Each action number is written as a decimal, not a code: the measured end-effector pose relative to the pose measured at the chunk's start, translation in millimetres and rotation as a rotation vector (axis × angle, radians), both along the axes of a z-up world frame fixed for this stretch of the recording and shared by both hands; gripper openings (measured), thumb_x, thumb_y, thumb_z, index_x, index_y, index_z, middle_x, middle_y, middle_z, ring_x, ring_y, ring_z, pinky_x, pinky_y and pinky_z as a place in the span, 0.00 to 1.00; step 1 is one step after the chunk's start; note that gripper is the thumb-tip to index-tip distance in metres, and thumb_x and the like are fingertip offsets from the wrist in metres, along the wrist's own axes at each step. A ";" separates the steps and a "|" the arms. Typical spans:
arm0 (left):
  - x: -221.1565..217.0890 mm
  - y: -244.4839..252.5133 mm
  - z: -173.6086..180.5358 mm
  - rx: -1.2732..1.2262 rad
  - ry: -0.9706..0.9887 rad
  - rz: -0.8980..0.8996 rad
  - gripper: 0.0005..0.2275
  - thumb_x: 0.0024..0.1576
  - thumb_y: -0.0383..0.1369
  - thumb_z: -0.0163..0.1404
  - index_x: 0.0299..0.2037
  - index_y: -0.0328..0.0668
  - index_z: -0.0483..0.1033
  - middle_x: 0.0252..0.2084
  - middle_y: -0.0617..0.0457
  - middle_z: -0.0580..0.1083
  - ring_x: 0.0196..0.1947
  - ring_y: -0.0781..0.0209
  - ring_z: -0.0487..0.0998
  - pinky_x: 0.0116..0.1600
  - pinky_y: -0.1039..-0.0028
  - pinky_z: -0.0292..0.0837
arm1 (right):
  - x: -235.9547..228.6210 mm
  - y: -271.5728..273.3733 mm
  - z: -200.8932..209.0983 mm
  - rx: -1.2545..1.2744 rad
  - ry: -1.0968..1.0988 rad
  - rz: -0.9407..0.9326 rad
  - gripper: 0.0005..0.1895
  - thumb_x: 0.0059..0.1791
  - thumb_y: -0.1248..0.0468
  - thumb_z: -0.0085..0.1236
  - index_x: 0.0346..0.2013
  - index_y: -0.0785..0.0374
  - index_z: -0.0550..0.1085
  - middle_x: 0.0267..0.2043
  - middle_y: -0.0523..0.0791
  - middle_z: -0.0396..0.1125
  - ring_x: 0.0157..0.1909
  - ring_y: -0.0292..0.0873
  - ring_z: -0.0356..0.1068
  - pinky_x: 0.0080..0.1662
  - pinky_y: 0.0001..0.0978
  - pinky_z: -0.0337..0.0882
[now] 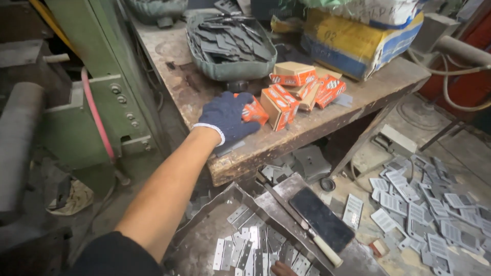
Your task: The person sits on the floor with a tray of small metal brackets on their lap. They repeatedly pick up two bracket pieces, align them, and press them together, then place the assembled pair into small cardboard boxes on the nearby table.
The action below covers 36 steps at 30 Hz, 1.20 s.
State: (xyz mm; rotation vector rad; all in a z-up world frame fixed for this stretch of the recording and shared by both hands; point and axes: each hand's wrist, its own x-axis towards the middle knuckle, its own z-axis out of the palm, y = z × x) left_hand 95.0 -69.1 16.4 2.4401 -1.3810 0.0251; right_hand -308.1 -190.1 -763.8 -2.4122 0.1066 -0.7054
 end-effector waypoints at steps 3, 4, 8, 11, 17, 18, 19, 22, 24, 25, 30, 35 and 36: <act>14.0 -6.0 -21.1 -0.096 -0.061 -0.075 0.27 0.49 0.53 0.57 0.59 0.57 0.72 0.53 0.36 0.72 0.53 0.34 0.71 0.58 0.51 0.69 | 23.7 78.6 229.0 0.268 0.550 -0.415 0.29 0.41 0.41 0.71 0.49 0.53 0.83 0.57 0.52 0.73 0.63 0.49 0.70 0.66 0.42 0.65; 13.3 -5.5 -26.2 -0.094 -0.056 -0.077 0.27 0.49 0.53 0.57 0.59 0.57 0.72 0.53 0.36 0.72 0.53 0.34 0.71 0.58 0.51 0.69 | 22.4 86.3 245.4 0.270 0.555 -0.417 0.29 0.41 0.41 0.71 0.49 0.53 0.83 0.57 0.52 0.73 0.63 0.49 0.70 0.66 0.42 0.65; 7.5 -2.9 -30.0 -0.224 -0.087 -0.114 0.23 0.51 0.50 0.57 0.54 0.54 0.74 0.50 0.34 0.72 0.51 0.33 0.71 0.55 0.51 0.70 | 28.5 108.2 285.9 0.373 0.288 -0.511 0.24 0.39 0.46 0.70 0.42 0.57 0.86 0.48 0.54 0.77 0.57 0.53 0.75 0.60 0.45 0.71; 1.1 -0.8 -31.9 -0.223 -0.061 -0.091 0.21 0.52 0.50 0.56 0.54 0.54 0.75 0.51 0.34 0.72 0.52 0.32 0.71 0.55 0.50 0.70 | 38.8 141.5 356.9 0.273 0.019 -0.583 0.17 0.40 0.50 0.69 0.35 0.58 0.85 0.43 0.52 0.78 0.51 0.51 0.78 0.57 0.45 0.74; -22.7 10.0 -14.2 -0.095 -0.040 -0.051 0.25 0.54 0.52 0.55 0.58 0.54 0.71 0.54 0.30 0.69 0.53 0.30 0.70 0.56 0.49 0.68 | 49.6 162.5 413.0 0.261 -0.215 -0.693 0.09 0.40 0.58 0.69 0.28 0.59 0.82 0.39 0.50 0.78 0.46 0.48 0.79 0.53 0.43 0.75; -28.4 13.2 -8.4 -0.074 -0.028 -0.029 0.27 0.52 0.54 0.55 0.59 0.55 0.70 0.55 0.29 0.68 0.53 0.29 0.69 0.56 0.48 0.67 | 50.5 162.8 411.9 0.265 -0.213 -0.702 0.09 0.40 0.58 0.69 0.28 0.59 0.82 0.39 0.50 0.78 0.46 0.48 0.79 0.53 0.42 0.75; -28.7 12.8 -5.9 -0.076 -0.032 -0.028 0.27 0.52 0.54 0.55 0.59 0.55 0.70 0.55 0.29 0.68 0.53 0.29 0.69 0.56 0.48 0.67 | 51.9 161.1 406.5 0.264 -0.218 -0.699 0.09 0.40 0.58 0.69 0.28 0.59 0.82 0.39 0.50 0.78 0.46 0.48 0.79 0.53 0.42 0.75; -29.2 13.8 -6.1 -0.065 0.005 -0.009 0.30 0.48 0.56 0.57 0.59 0.54 0.69 0.55 0.33 0.69 0.55 0.31 0.69 0.59 0.50 0.66 | 51.9 160.0 396.1 0.286 -0.254 -0.696 0.09 0.40 0.58 0.70 0.28 0.59 0.81 0.39 0.50 0.78 0.46 0.48 0.79 0.53 0.42 0.76; -27.3 13.9 -11.9 -0.078 0.032 -0.005 0.30 0.50 0.57 0.56 0.60 0.53 0.69 0.55 0.35 0.71 0.56 0.33 0.70 0.60 0.51 0.67 | 52.7 158.6 397.2 0.235 -0.265 -0.703 0.08 0.40 0.58 0.69 0.28 0.59 0.82 0.38 0.50 0.78 0.46 0.48 0.79 0.53 0.42 0.75; -27.9 15.7 -14.3 -0.083 0.029 -0.006 0.30 0.50 0.57 0.56 0.60 0.53 0.69 0.55 0.35 0.71 0.56 0.33 0.70 0.60 0.51 0.67 | 53.1 156.5 392.0 0.230 -0.270 -0.702 0.08 0.40 0.58 0.69 0.28 0.59 0.82 0.38 0.50 0.78 0.46 0.48 0.79 0.53 0.42 0.75; -37.6 30.5 -21.4 -0.163 0.032 -0.001 0.29 0.51 0.55 0.56 0.61 0.56 0.70 0.54 0.34 0.71 0.55 0.34 0.70 0.58 0.51 0.68 | 57.5 162.0 399.5 0.245 -0.315 -0.714 0.06 0.41 0.61 0.68 0.28 0.59 0.82 0.35 0.48 0.78 0.44 0.47 0.80 0.53 0.41 0.75; -20.6 33.0 -28.3 -0.242 0.071 -0.026 0.24 0.53 0.48 0.56 0.60 0.55 0.72 0.55 0.38 0.73 0.56 0.36 0.72 0.59 0.52 0.68 | 61.3 171.2 429.1 0.308 -0.297 -0.724 0.05 0.40 0.63 0.68 0.28 0.60 0.82 0.34 0.48 0.78 0.40 0.45 0.80 0.48 0.37 0.77; -18.2 33.7 -24.9 -0.260 0.103 -0.034 0.22 0.54 0.46 0.55 0.59 0.55 0.73 0.55 0.40 0.74 0.55 0.37 0.73 0.58 0.53 0.69 | 61.9 174.0 434.0 0.354 -0.267 -0.759 0.05 0.40 0.64 0.68 0.28 0.61 0.82 0.33 0.47 0.79 0.38 0.44 0.80 0.45 0.36 0.78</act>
